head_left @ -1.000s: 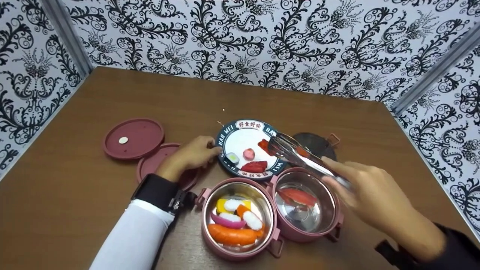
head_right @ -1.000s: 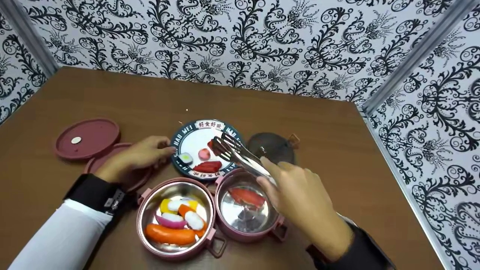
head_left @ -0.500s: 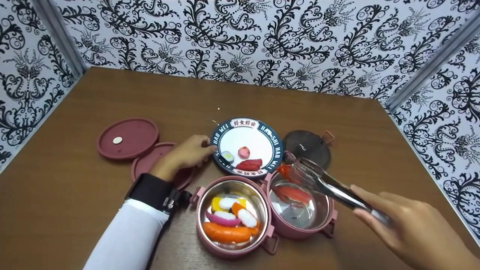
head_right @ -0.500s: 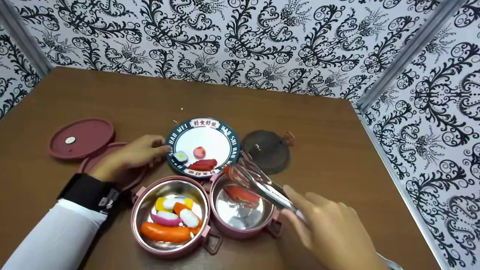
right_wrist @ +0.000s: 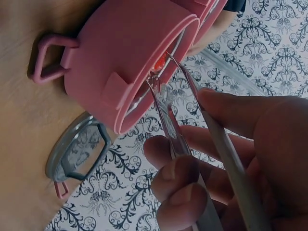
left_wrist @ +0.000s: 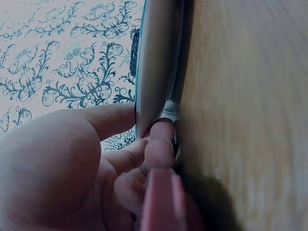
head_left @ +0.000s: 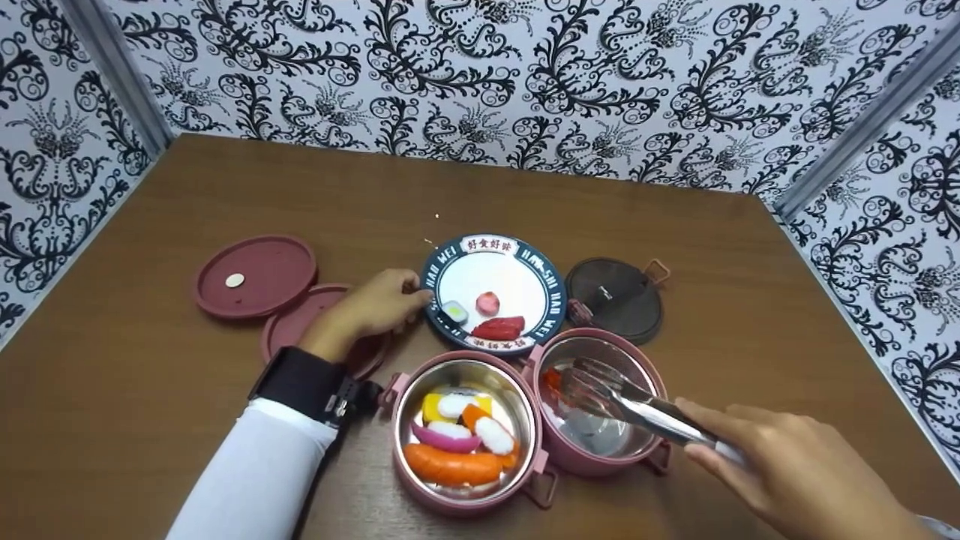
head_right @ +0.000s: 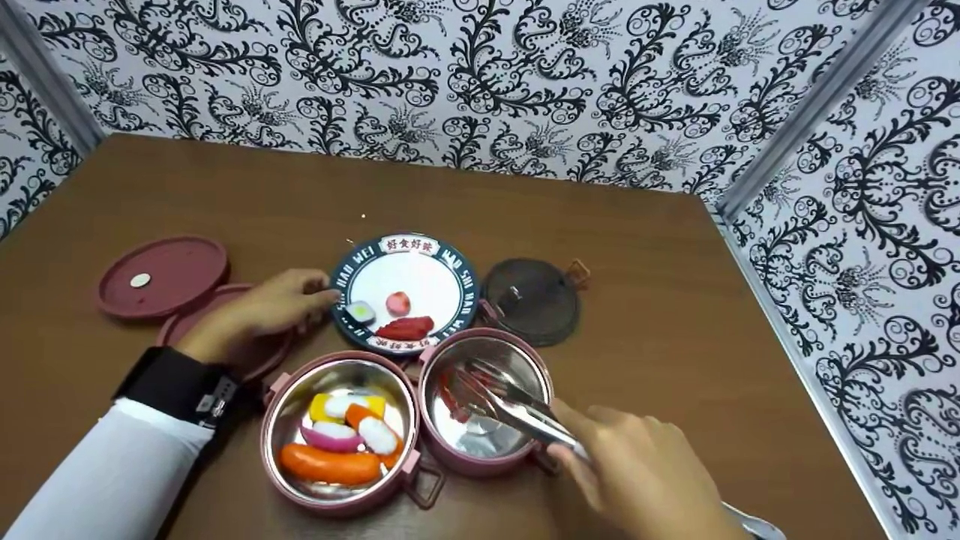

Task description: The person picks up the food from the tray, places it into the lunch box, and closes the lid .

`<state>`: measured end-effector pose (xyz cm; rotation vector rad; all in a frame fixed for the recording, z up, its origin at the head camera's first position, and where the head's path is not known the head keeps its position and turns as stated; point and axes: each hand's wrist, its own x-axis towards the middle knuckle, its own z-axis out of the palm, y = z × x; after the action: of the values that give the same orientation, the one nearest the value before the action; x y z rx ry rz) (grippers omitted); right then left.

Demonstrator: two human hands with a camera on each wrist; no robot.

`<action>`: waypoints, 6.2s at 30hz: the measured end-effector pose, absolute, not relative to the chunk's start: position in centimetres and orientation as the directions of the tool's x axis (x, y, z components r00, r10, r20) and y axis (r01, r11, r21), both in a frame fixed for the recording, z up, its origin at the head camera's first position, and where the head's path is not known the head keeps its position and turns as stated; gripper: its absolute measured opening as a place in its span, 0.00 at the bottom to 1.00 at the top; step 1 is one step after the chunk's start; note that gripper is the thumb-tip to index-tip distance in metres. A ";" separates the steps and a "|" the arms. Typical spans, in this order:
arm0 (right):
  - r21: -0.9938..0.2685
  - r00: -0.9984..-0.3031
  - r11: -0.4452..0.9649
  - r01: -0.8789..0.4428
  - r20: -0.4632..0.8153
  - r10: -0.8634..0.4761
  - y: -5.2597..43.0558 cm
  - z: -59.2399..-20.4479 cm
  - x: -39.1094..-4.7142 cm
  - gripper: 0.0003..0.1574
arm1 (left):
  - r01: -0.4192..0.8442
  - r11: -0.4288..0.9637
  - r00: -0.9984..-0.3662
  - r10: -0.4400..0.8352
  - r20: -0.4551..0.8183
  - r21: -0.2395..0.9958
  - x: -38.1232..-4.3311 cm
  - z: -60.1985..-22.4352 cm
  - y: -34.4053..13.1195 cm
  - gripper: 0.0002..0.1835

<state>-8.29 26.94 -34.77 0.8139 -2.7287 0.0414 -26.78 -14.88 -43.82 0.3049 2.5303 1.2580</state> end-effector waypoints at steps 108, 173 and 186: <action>-0.046 -0.893 0.892 -0.449 0.049 -0.447 16.2 -34.1 -19.4 0.27 | 0.057 0.576 -0.931 0.325 -0.164 0.816 -26.7 -43.8 -15.0 0.12; 0.085 -0.883 0.901 -0.426 0.179 -0.435 27.8 -34.5 -7.0 0.29 | 0.074 0.587 -0.929 0.334 -0.158 0.806 -26.6 -43.5 -15.0 0.13; 0.102 -0.879 0.904 -0.416 0.209 -0.428 28.0 -33.7 -6.8 0.31 | 0.064 0.599 -0.929 0.329 -0.172 0.798 -26.5 -43.3 -14.9 0.13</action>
<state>-6.77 27.96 -33.67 0.6390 -2.8415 -0.0796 -26.48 -14.89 -43.33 0.3199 2.5280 1.2435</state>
